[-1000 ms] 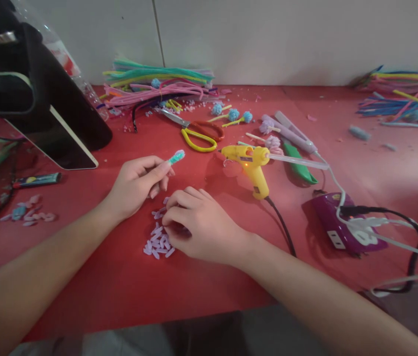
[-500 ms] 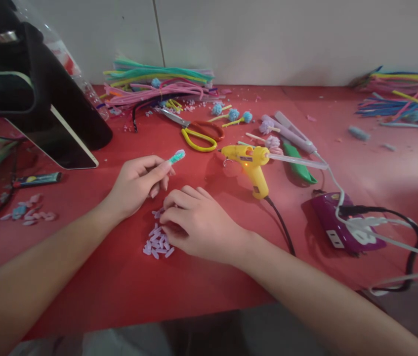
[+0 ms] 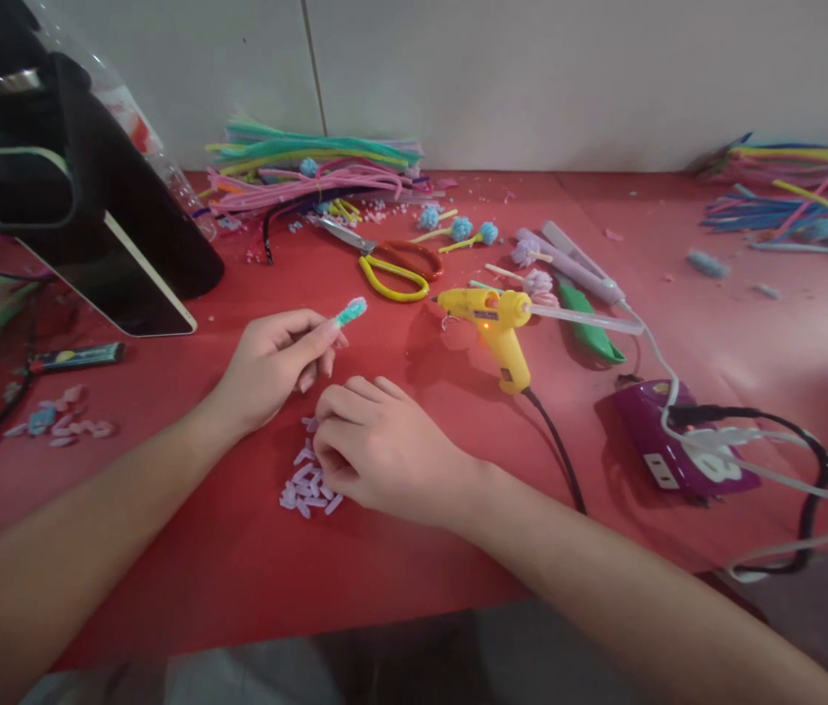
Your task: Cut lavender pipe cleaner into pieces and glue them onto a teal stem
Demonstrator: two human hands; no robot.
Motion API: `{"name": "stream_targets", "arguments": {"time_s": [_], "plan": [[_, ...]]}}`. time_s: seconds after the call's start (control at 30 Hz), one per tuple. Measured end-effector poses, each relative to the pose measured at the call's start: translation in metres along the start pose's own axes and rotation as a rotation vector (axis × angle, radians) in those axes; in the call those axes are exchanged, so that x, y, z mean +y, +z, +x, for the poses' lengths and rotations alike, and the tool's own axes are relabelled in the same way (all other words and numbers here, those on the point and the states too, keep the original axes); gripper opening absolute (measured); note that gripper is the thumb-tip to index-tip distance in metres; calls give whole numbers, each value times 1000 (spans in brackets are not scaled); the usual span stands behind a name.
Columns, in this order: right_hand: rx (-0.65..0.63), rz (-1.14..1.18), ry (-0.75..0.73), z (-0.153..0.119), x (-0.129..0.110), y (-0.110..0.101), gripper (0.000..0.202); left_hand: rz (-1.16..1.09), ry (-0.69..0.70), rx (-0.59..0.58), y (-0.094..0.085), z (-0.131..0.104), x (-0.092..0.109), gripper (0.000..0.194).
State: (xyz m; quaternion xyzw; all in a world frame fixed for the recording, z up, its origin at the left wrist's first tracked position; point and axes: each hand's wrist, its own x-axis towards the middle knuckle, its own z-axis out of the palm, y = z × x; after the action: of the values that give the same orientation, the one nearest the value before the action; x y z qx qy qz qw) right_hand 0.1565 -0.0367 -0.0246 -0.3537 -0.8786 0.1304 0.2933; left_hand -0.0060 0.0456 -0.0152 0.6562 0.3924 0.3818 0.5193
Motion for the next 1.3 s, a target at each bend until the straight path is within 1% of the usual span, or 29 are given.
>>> {"name": "stream_targets", "arguments": {"time_s": [0.17,0.27,0.4,0.57,0.63,0.73,0.83,0.9,0.97,1.03,1.1,1.17,1.23,1.3], "plan": [[52,11,39,1,1,-5,12,7,-4,1,0,0,1,25],[42,11,30,1,-2,-5,9,4,-8,1,0,0,1,26],[8,-23,14,2,-5,0,17,-19,-19,-3,0,0,1,25],[12,-52,-12,2,-4,5,18,-20,-25,-1,0,0,1,24],[19,-34,4,3,-4,4,17,-16,-26,2,0,0,1,24],[45,65,71,3,-3,-1,13,-10,-23,-2,0,0,0,25],[81,213,165,2,-1,-12,13,-6,-21,-9,-1,-1,0,26],[138,295,266,1,3,-21,14,-6,-27,-9,-1,-2,1,26],[198,369,400,0,9,-28,12,4,-39,-3,0,-2,3,26],[222,445,518,-1,16,-32,6,18,-49,3,0,-3,5,27],[221,515,583,-1,22,-32,6,24,-50,4,1,-4,6,27],[225,566,580,-2,27,-30,11,23,-43,5,1,-5,6,29],[228,569,524,-2,30,-28,17,24,-39,2,0,-5,6,29],[209,517,446,-2,32,-26,21,24,-39,1,0,-5,5,30]]}}
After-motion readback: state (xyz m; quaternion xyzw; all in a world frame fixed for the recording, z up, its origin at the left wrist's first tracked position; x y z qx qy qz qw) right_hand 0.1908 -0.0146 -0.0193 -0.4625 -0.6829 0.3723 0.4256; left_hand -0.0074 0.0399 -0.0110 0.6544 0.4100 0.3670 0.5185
